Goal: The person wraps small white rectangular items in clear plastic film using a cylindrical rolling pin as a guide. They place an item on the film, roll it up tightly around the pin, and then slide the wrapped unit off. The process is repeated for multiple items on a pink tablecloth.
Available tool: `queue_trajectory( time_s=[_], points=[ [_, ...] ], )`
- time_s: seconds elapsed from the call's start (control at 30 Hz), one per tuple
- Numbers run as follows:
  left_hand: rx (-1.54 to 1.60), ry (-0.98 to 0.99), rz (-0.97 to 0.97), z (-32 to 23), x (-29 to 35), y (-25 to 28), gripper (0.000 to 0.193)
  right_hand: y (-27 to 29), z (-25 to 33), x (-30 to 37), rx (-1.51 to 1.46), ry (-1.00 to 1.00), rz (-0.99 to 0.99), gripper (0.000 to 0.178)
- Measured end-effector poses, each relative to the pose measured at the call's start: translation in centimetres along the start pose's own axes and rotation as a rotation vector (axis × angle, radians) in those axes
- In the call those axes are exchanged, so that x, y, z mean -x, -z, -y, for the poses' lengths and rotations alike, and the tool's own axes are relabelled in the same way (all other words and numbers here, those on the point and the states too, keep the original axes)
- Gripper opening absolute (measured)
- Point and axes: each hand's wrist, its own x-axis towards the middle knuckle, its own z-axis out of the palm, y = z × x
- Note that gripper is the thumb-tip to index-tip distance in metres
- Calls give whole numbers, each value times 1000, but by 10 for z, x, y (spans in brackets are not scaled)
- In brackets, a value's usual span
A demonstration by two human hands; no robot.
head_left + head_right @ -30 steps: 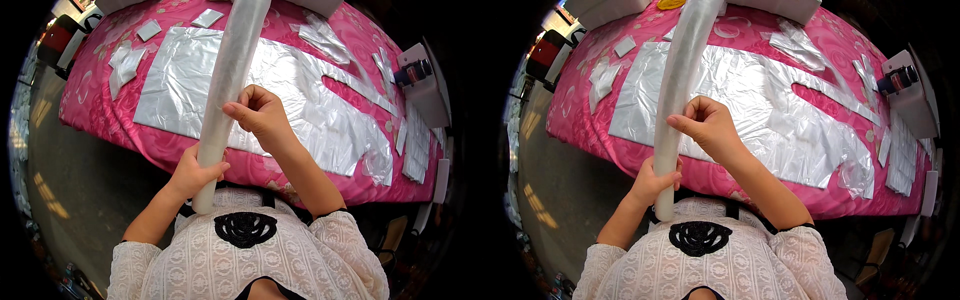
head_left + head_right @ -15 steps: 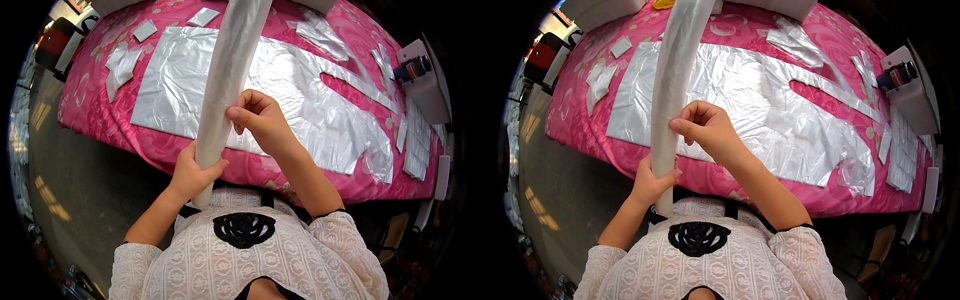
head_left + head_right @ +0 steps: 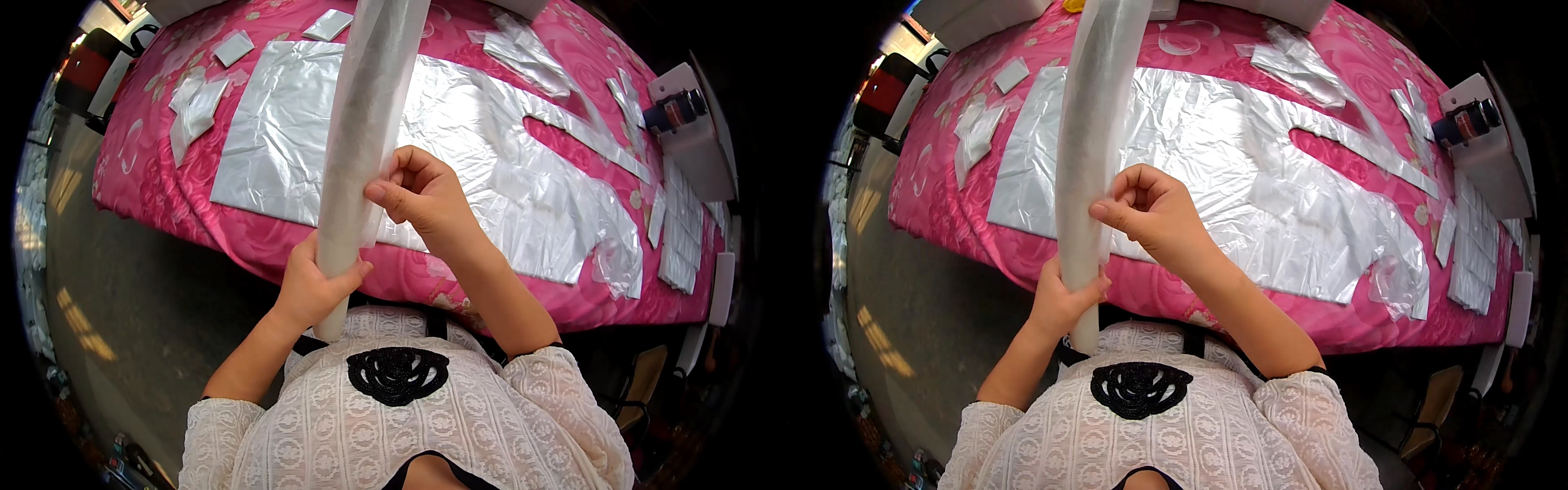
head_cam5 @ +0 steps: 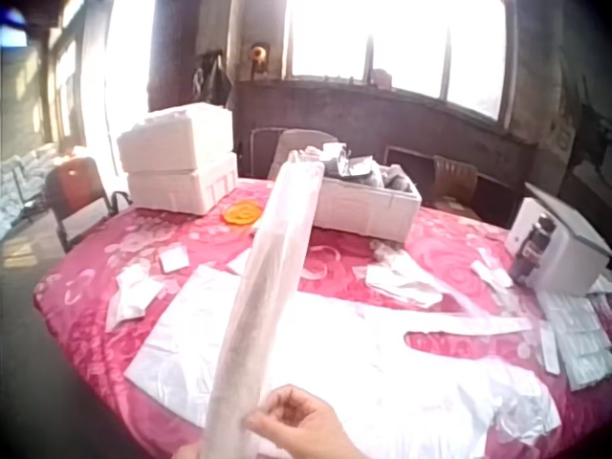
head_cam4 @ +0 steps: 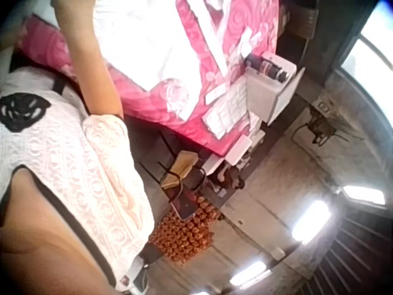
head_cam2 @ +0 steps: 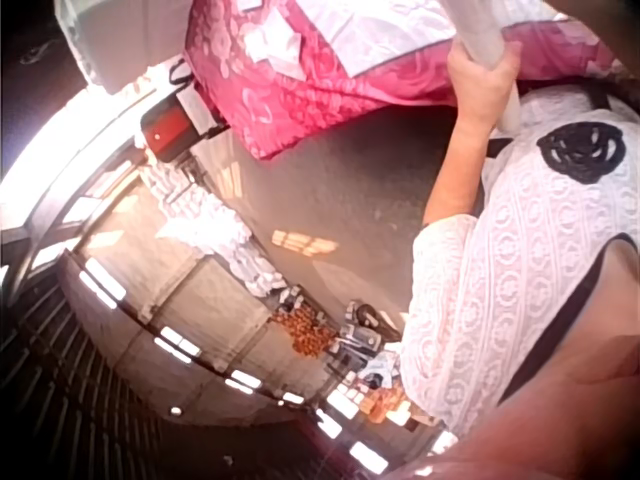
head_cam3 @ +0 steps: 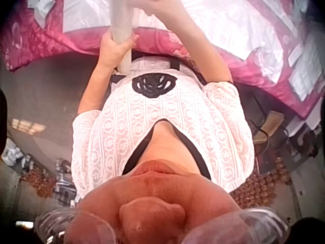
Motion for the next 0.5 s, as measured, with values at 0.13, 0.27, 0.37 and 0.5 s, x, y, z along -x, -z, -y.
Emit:
queue_trajectory(
  time_s=[0.13,0.27,0.37,0.5],
  points=[
    [-22,15,-20,4,-2,4,25,3,-9,-1,-10,72,-61,39],
    [-8,9,-40,6,-2,2,25,3,-14,-1,674,531,-331,51],
    [1,19,-38,7,-3,2,25,1,-4,4,952,786,-376,69],
    [30,59,8,2,-3,0,27,4,2,5,1233,1024,-225,72]
  ],
)
